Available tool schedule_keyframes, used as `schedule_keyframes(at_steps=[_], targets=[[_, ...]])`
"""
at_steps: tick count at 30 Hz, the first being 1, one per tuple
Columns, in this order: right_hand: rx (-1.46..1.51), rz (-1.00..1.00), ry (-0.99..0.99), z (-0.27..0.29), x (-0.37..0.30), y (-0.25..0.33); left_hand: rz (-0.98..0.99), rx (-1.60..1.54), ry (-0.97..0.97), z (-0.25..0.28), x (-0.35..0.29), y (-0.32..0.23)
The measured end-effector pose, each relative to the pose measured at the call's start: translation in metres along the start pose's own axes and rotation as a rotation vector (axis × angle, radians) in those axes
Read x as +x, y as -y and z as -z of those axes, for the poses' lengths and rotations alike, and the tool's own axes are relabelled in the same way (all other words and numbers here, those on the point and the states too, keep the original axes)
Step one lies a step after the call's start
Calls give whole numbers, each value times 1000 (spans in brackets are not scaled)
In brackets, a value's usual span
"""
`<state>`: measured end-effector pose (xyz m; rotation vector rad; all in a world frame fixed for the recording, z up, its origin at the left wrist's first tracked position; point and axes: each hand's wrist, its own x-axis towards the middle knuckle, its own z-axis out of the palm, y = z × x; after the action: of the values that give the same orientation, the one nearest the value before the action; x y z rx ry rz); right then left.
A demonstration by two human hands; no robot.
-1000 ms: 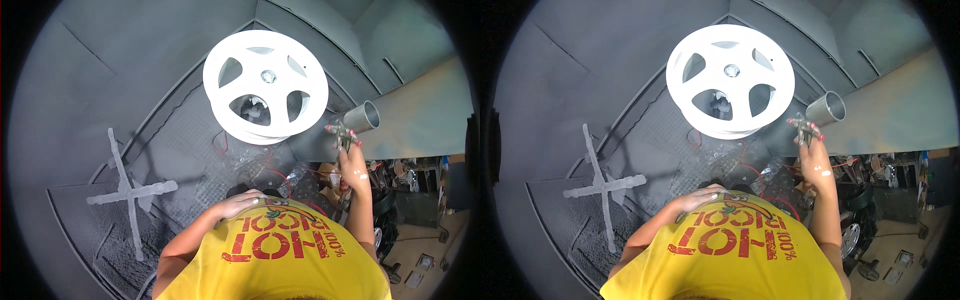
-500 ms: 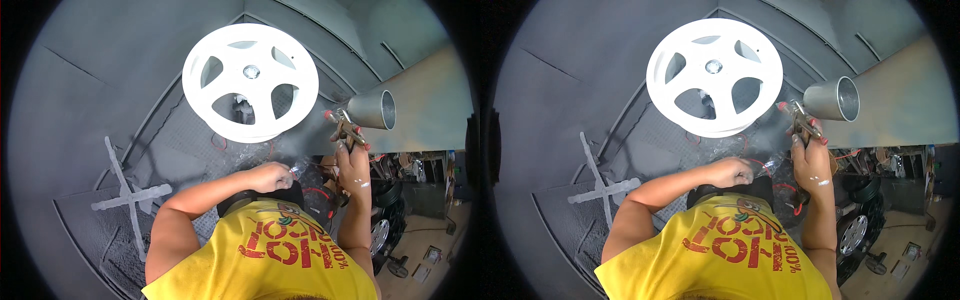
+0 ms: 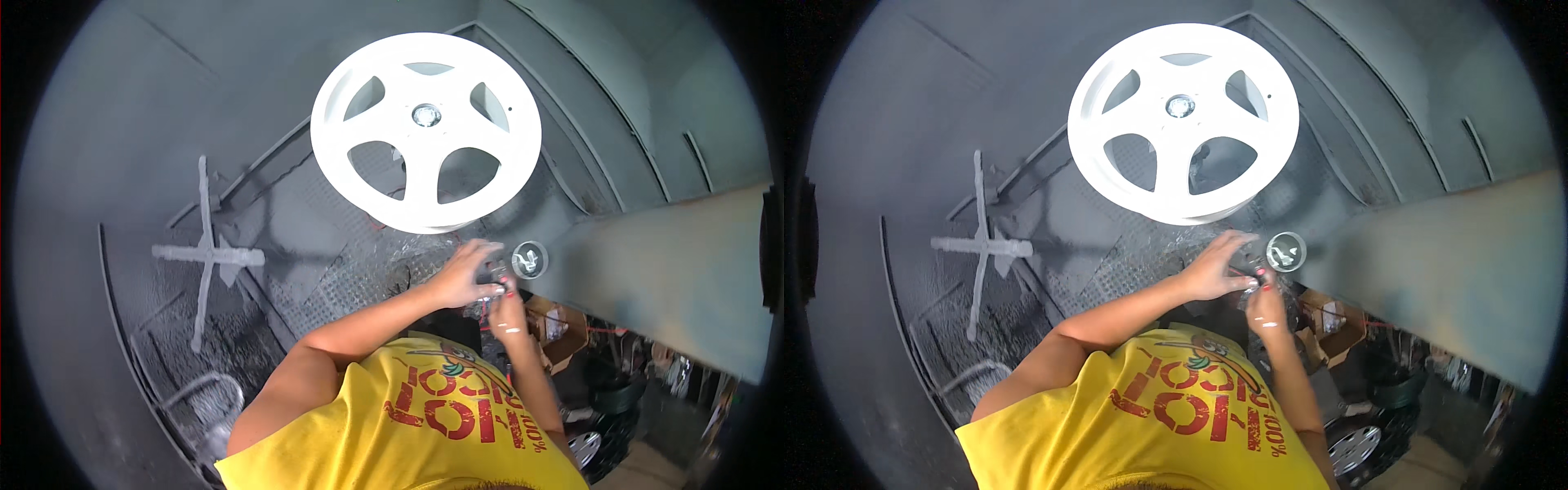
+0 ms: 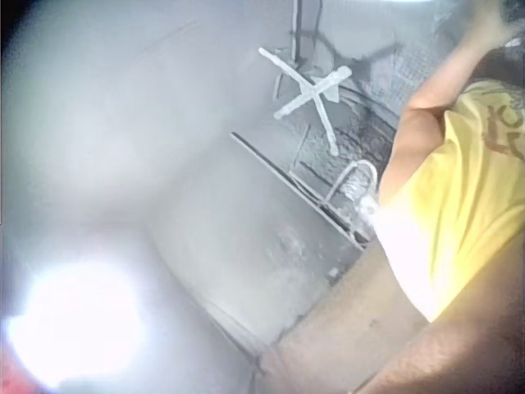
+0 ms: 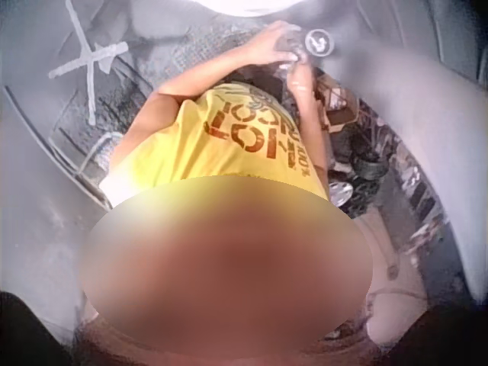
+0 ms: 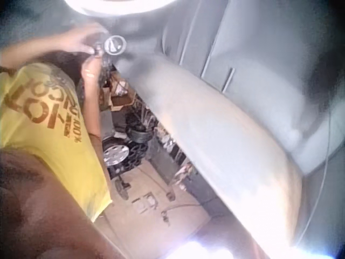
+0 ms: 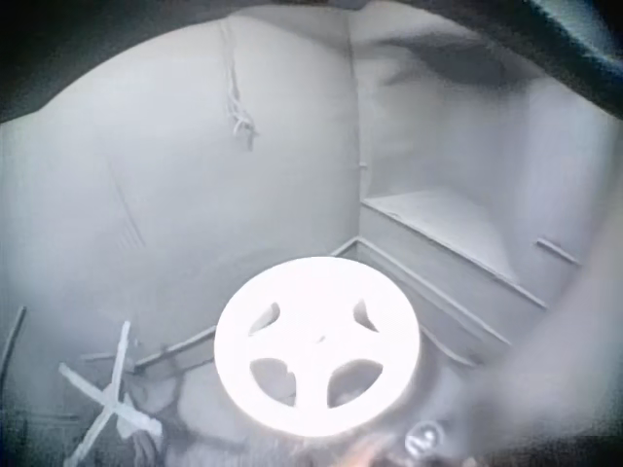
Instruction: The person paints a rim using a spray gun by hand.
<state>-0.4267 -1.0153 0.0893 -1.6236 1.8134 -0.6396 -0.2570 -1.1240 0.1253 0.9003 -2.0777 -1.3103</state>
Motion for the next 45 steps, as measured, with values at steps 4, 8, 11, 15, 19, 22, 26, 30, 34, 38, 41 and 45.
schedule_keyframes(at_steps=[4, 8, 11, 15, 19, 22, 26, 30, 34, 38, 41, 45], targets=[[39, 118, 196, -54, -3, -52, 251, 91, -133, -32, -25, 28], [85, 121, 469, -89, 7, -62, 448, 199, -357, -56, -53, 46], [-28, 48, 709, -98, 24, -41, 479, 258, -527, -61, -67, 58], [-157, 367, 862, -141, 35, -60, 558, 362, -743, -57, -81, 70], [-96, 259, 915, -142, 53, -43, 612, 379, -779, -48, -91, 88], [-56, 355, 859, -197, 59, -70, 608, 369, -850, -50, -109, 127], [-22, 432, 798, -219, 89, -74, 548, 418, -876, -45, -125, 196], [8, 462, 690, -298, 119, -110, 525, 294, -855, -27, -113, 270], [134, 490, 660, -355, 161, -137, 440, 299, -839, -2, -104, 339], [280, 632, 479, -418, 195, -163, 355, 268, -825, 37, -108, 401], [518, 780, 260, -461, 228, -170, 261, 291, -810, 62, -94, 423], [727, 917, 142, -472, 255, -158, 237, 283, -803, 79, -78, 404]])
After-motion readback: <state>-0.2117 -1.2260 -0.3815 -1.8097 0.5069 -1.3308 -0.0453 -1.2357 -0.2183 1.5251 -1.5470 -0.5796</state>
